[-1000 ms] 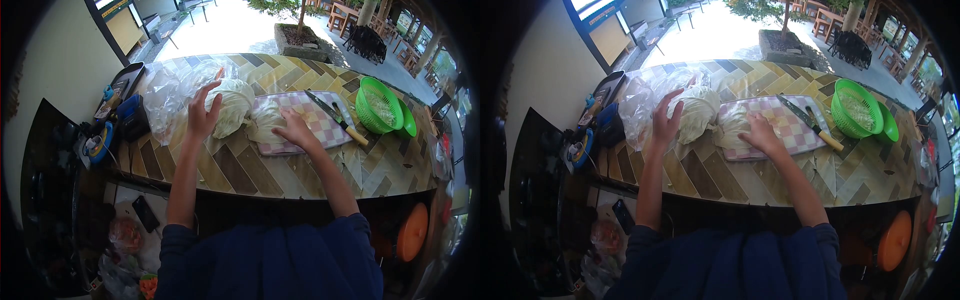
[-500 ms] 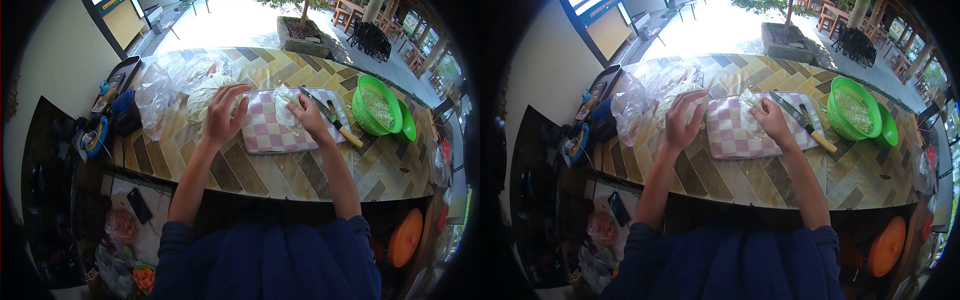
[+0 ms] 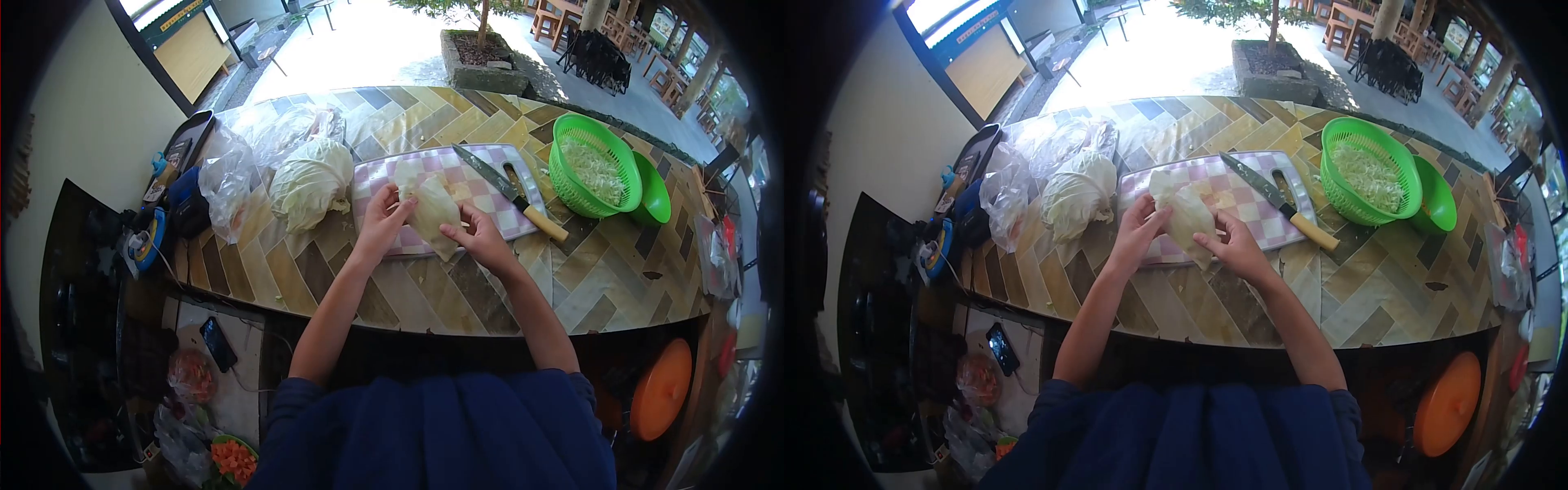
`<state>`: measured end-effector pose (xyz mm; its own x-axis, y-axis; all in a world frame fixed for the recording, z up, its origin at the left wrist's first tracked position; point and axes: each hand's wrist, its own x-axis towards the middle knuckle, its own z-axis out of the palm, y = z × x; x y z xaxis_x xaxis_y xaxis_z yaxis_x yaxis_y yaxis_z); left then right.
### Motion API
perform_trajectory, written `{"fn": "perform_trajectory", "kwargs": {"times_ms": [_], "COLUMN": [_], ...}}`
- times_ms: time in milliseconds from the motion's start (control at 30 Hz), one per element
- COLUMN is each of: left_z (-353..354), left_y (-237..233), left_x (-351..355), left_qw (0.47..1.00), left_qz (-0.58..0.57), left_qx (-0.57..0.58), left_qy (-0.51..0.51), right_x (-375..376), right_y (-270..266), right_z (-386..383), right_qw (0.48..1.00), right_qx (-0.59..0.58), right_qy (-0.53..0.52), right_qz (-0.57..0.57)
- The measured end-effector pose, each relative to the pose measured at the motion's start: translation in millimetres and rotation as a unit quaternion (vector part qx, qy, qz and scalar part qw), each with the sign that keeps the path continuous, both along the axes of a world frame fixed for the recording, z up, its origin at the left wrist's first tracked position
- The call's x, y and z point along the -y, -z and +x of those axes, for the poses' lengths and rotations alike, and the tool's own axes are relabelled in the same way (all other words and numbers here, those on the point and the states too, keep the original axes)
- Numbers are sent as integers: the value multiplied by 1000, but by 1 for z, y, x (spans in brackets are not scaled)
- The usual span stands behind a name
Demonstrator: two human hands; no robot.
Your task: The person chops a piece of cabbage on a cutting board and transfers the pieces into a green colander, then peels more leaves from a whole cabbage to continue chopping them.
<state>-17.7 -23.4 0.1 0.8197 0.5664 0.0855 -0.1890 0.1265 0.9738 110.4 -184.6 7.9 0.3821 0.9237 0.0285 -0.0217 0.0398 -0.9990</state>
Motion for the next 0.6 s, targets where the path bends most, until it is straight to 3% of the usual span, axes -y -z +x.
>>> {"fn": "perform_trajectory", "kwargs": {"times_ms": [33, 133, 300, 400, 500, 600], "left_z": [0, 1, 13, 14, 11, 5], "left_y": [-3, -10, -16, -17, -31, -38], "left_x": [0, 7, 11, 13, 6, 0], "left_qw": [1000, 998, 986, 984, 986, 989], "left_qz": [5, 50, 108, 104, 88, 73], "left_qx": [5, -30, -28, -14, -33, -30], "left_qy": [-1, 18, 121, 146, 135, 121], "right_x": [8, 21, 4, -12, -18, -15], "right_y": [-6, -17, -37, -25, -30, -43], "right_z": [2, 15, 4, 19, 24, 25], "right_qw": [999, 978, 943, 975, 983, 988], "right_qx": [3, 191, 297, 207, 146, 138], "right_qy": [-5, 38, 136, 47, 45, 28], "right_qz": [-41, -77, 70, 73, 103, 58]}}
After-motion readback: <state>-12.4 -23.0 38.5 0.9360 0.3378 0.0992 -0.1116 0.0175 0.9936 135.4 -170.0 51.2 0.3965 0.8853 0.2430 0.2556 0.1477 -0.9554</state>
